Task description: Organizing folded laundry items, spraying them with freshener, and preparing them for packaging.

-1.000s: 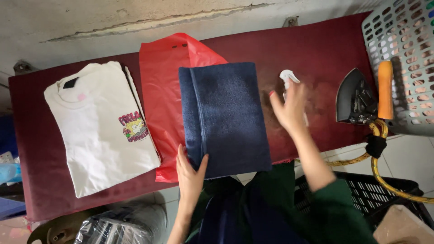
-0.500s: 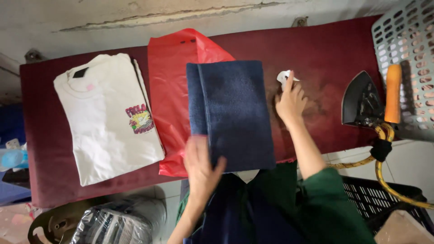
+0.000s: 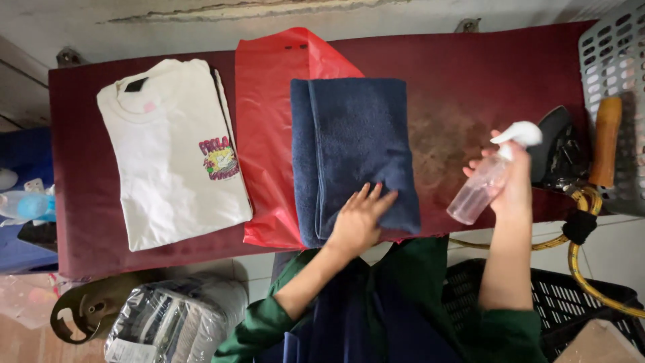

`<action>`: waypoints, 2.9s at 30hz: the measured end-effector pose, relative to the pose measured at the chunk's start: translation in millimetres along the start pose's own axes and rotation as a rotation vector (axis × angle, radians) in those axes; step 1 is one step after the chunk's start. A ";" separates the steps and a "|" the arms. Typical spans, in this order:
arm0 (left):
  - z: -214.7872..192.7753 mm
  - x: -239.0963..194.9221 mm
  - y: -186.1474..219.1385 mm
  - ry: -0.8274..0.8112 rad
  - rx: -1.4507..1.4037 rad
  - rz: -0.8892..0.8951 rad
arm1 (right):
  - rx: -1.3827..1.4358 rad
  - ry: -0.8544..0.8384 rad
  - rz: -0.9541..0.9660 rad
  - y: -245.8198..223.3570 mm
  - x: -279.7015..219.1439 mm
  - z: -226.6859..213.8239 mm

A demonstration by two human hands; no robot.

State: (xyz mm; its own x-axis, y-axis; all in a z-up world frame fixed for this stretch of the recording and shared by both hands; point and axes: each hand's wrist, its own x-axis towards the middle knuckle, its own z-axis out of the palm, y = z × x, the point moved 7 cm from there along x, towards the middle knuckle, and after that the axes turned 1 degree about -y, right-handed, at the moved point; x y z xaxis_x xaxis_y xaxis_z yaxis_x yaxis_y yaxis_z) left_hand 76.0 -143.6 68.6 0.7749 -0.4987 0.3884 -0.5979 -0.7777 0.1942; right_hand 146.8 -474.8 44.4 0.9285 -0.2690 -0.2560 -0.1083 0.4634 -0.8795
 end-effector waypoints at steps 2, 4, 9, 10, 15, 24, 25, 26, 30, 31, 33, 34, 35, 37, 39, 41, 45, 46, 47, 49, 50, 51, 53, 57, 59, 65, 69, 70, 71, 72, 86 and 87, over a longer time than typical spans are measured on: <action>3.1 3.0 -32.0 -0.017 -0.584 -0.121 | -0.025 0.030 -0.014 -4.7 -20.5 9.0; 0.1 -7.3 -78.7 0.030 -0.865 -0.257 | -0.058 0.010 -0.009 7.6 -17.6 12.1; -14.6 -44.1 -173.4 0.456 -2.193 -0.853 | 0.071 -0.214 0.052 42.2 -42.0 135.3; -24.6 -48.1 -185.6 0.538 -2.181 -0.845 | 0.140 -0.338 0.092 57.3 -49.5 171.3; -38.5 -56.8 -219.5 0.657 -2.270 -0.664 | -0.338 -0.697 -0.159 140.4 -59.8 270.6; -41.4 -49.0 -215.6 0.628 -2.256 -0.684 | 0.152 -0.309 0.339 115.2 -1.4 222.4; -41.3 -45.9 -213.1 0.617 -2.233 -0.694 | 0.085 -0.280 0.310 123.1 1.0 208.3; -40.4 -41.4 -211.0 0.598 -2.212 -0.702 | 0.020 -0.246 0.278 130.4 3.2 193.3; 8.6 -20.2 -156.6 0.330 -1.800 -0.778 | -0.044 -0.201 0.244 113.0 -4.0 127.3; -6.1 0.0 -122.8 0.248 -1.174 -0.446 | -0.044 -0.145 0.219 103.9 -7.5 108.0; -18.3 26.2 -46.2 0.162 -0.552 -0.108 | -0.042 -0.081 0.186 82.2 -13.9 80.9; -20.5 35.0 -18.5 0.104 -0.728 -0.120 | 0.000 -0.054 0.166 69.9 -16.3 72.2; -22.7 42.9 10.0 0.042 -0.903 -0.131 | 0.042 -0.027 0.146 57.9 -19.0 63.6; -0.9 26.2 28.5 -0.048 -0.612 -0.098 | -0.183 -0.024 -0.017 51.6 -14.1 32.0; 9.2 15.2 34.3 -0.123 -0.312 -0.066 | -0.409 -0.030 -0.181 32.6 -13.3 27.8; 1.7 2.2 28.6 -0.134 -0.272 -0.082 | -0.488 -0.104 -0.140 19.7 -20.8 49.0; -16.4 -20.1 6.0 -0.046 -0.259 -0.121 | -0.612 -0.223 -0.175 12.6 -8.3 92.9; -17.6 -28.9 0.1 -0.041 -0.318 -0.167 | -0.556 -0.236 -0.069 9.4 -12.5 109.7; -18.6 -38.1 -5.8 -0.035 -0.376 -0.212 | -0.500 -0.248 0.036 6.6 -17.6 126.9; -23.1 -45.5 -14.6 0.069 -0.419 -0.266 | -0.492 -0.253 0.049 -6.0 -19.3 148.7; -28.2 -50.2 -21.1 0.175 -0.460 -0.317 | -0.485 -0.259 0.061 -12.5 -19.9 159.7; -30.8 -47.5 -21.5 0.176 -0.459 -0.319 | -0.485 -0.261 0.061 -19.2 -21.2 167.6; -28.2 -53.8 -38.1 0.225 -0.736 -0.604 | -0.481 -0.307 0.086 -29.0 -27.4 183.2; -14.5 -53.0 -54.7 0.214 -0.706 -0.622 | -0.461 -0.367 0.092 -21.3 -19.6 182.0; -4.8 -52.7 -56.6 0.027 -0.901 -0.813 | -0.471 -0.379 0.035 -34.4 -26.7 190.3; 4.5 -60.6 -49.7 -0.117 -0.977 -0.814 | -0.582 -0.402 0.137 -2.3 -49.0 194.8; 8.6 -70.7 -49.1 -0.215 -1.062 -0.874 | -0.566 -0.432 0.107 32.9 -102.9 190.0; 12.9 -73.9 -50.1 -0.221 -1.080 -0.882 | -0.581 -0.464 0.125 47.7 -114.7 182.7; 17.0 -77.1 -51.2 -0.226 -1.099 -0.890 | -0.597 -0.496 0.142 62.4 -126.9 175.5; 19.7 -78.5 -52.4 -0.226 -1.098 -0.889 | -0.596 -0.495 0.141 78.4 -133.6 155.7; 26.9 -85.2 -54.7 -0.229 -1.194 -0.909 | -0.651 0.017 0.051 21.4 -80.5 -13.1; 26.5 -86.3 -52.9 -0.228 -1.193 -0.913 | -0.652 0.013 0.053 15.8 -61.4 -10.2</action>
State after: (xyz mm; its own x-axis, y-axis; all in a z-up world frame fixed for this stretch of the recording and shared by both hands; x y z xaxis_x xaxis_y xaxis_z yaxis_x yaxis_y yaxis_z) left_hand 46.1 -69.5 1.0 0.9077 -0.1659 -0.3853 0.3642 -0.1442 0.9201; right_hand 84.5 -459.6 42.1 0.9120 -0.2721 -0.3070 -0.3509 -0.1297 -0.9274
